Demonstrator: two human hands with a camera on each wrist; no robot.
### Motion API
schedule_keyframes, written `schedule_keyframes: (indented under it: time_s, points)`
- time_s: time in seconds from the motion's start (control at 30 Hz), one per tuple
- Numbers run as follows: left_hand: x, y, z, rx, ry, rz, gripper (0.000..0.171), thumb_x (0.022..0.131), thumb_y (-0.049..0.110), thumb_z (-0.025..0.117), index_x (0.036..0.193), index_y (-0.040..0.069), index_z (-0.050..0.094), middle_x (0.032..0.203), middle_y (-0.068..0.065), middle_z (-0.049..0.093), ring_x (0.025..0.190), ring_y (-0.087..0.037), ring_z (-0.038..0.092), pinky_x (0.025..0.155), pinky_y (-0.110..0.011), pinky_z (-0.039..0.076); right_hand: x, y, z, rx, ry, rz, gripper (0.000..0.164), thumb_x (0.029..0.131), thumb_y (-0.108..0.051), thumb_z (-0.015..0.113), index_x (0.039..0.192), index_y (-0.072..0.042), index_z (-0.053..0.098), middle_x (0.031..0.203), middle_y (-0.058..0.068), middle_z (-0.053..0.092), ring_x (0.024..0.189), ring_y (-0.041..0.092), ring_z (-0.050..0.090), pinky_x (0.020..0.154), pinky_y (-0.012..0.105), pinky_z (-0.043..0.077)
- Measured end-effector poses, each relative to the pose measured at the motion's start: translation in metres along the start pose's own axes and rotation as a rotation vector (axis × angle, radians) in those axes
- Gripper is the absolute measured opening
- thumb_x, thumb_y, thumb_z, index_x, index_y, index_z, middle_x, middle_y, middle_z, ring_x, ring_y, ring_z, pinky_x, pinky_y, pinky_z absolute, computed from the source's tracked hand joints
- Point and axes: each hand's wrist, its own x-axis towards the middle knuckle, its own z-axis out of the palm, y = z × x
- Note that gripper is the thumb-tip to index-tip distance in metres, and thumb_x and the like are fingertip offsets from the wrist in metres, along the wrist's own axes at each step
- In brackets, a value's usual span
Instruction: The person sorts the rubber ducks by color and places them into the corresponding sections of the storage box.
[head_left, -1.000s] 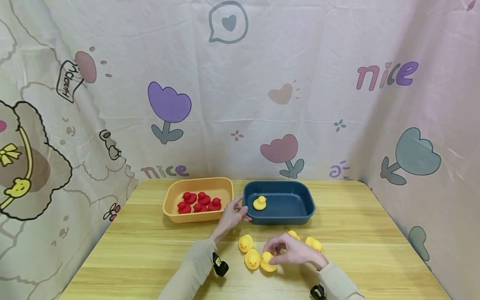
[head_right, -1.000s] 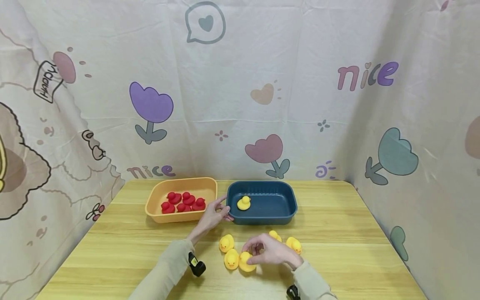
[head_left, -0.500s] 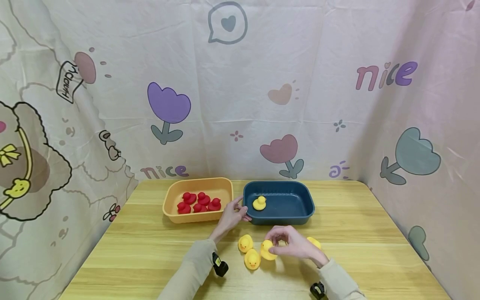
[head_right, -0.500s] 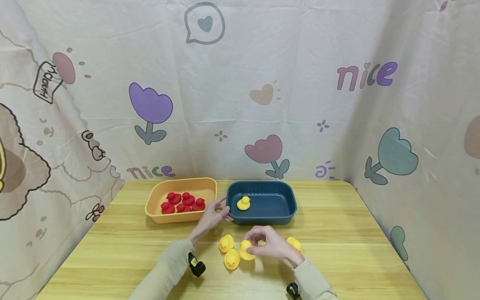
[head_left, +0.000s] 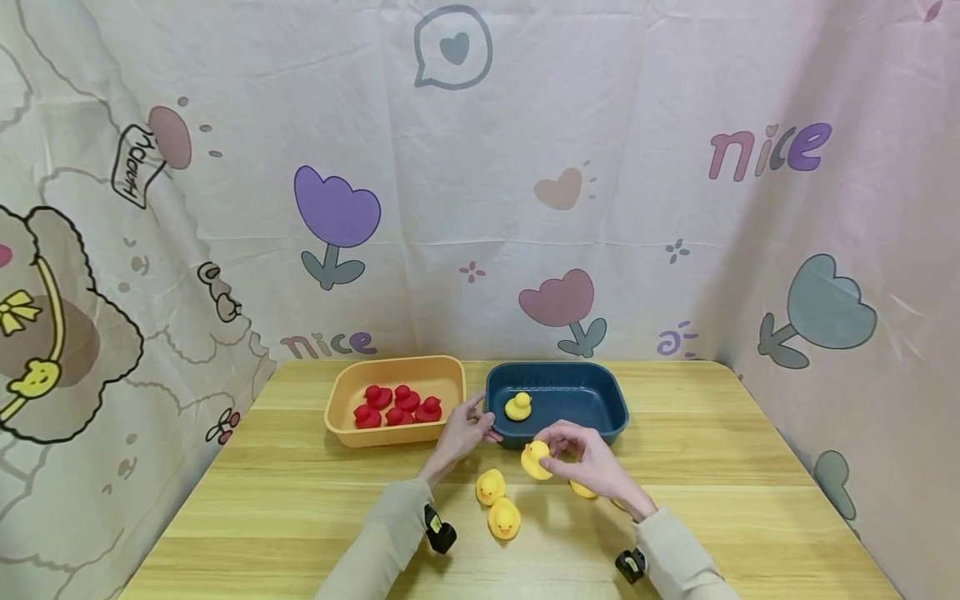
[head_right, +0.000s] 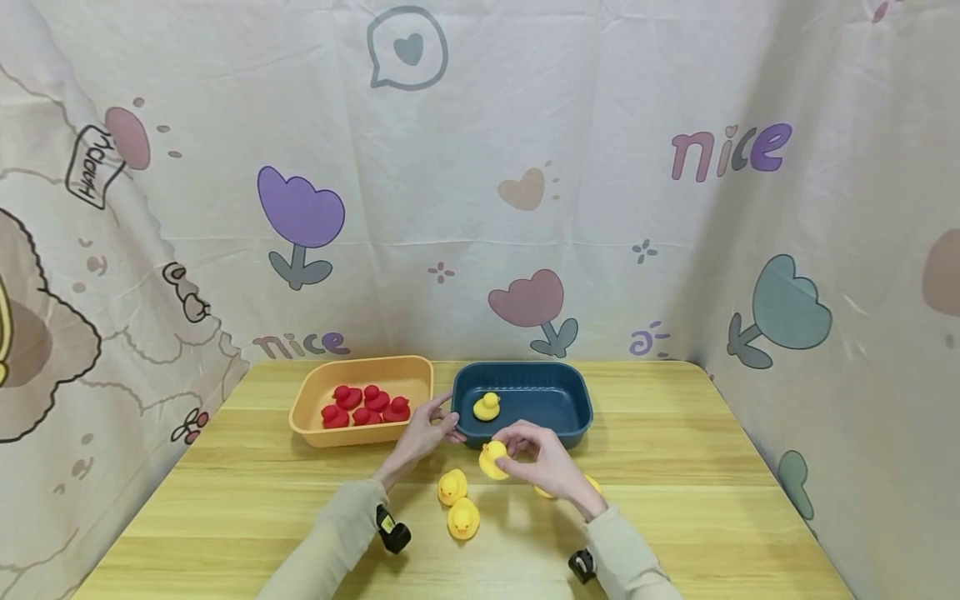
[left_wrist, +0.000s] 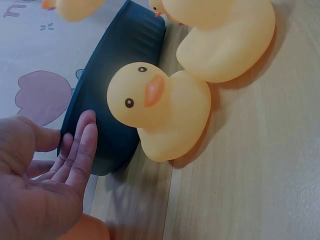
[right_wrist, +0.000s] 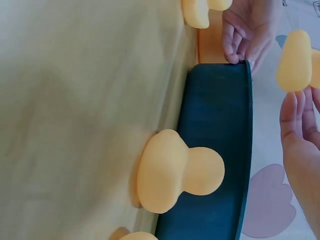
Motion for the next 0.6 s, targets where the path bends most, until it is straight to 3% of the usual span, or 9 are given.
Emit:
schedule_keyframes:
  time_s: [0.27, 0.43, 0.6]
  points:
    - [0.0, 0.001, 0.0, -0.001, -0.001, -0.007, 0.057, 0.101, 0.002, 0.053, 0.153, -0.007, 0.032, 0.092, -0.023, 0.065, 0.079, -0.035, 0.076, 0.08, -0.046, 0.065, 0.009, -0.001, -0.007, -0.001, 0.055, 0.004, 0.021, 0.092, -0.005, 0.07, 0.113, -0.004, 0.069, 0.102, 0.015, 0.066, 0.084, 0.008, 0.057, 0.073, 0.017, 0.054]
    - [-0.001, 0.0, 0.0, 0.01, -0.004, 0.016, 0.056, 0.101, 0.002, 0.053, 0.152, -0.009, 0.032, 0.095, -0.028, 0.064, 0.079, -0.037, 0.076, 0.079, -0.048, 0.065, 0.017, -0.006, -0.016, -0.033, 0.064, 0.003, 0.023, 0.093, -0.005, 0.07, 0.115, -0.003, 0.069, 0.104, 0.015, 0.066, 0.084, 0.008, 0.058, 0.074, 0.017, 0.056]
    - [-0.001, 0.0, 0.0, 0.012, -0.006, 0.012, 0.056, 0.101, 0.003, 0.053, 0.153, -0.008, 0.032, 0.094, -0.024, 0.064, 0.08, -0.036, 0.076, 0.078, -0.043, 0.066, 0.028, -0.011, -0.026, -0.075, 0.054, 0.007, 0.023, 0.093, -0.007, 0.071, 0.116, -0.005, 0.069, 0.104, 0.012, 0.067, 0.086, 0.008, 0.058, 0.076, 0.018, 0.056]
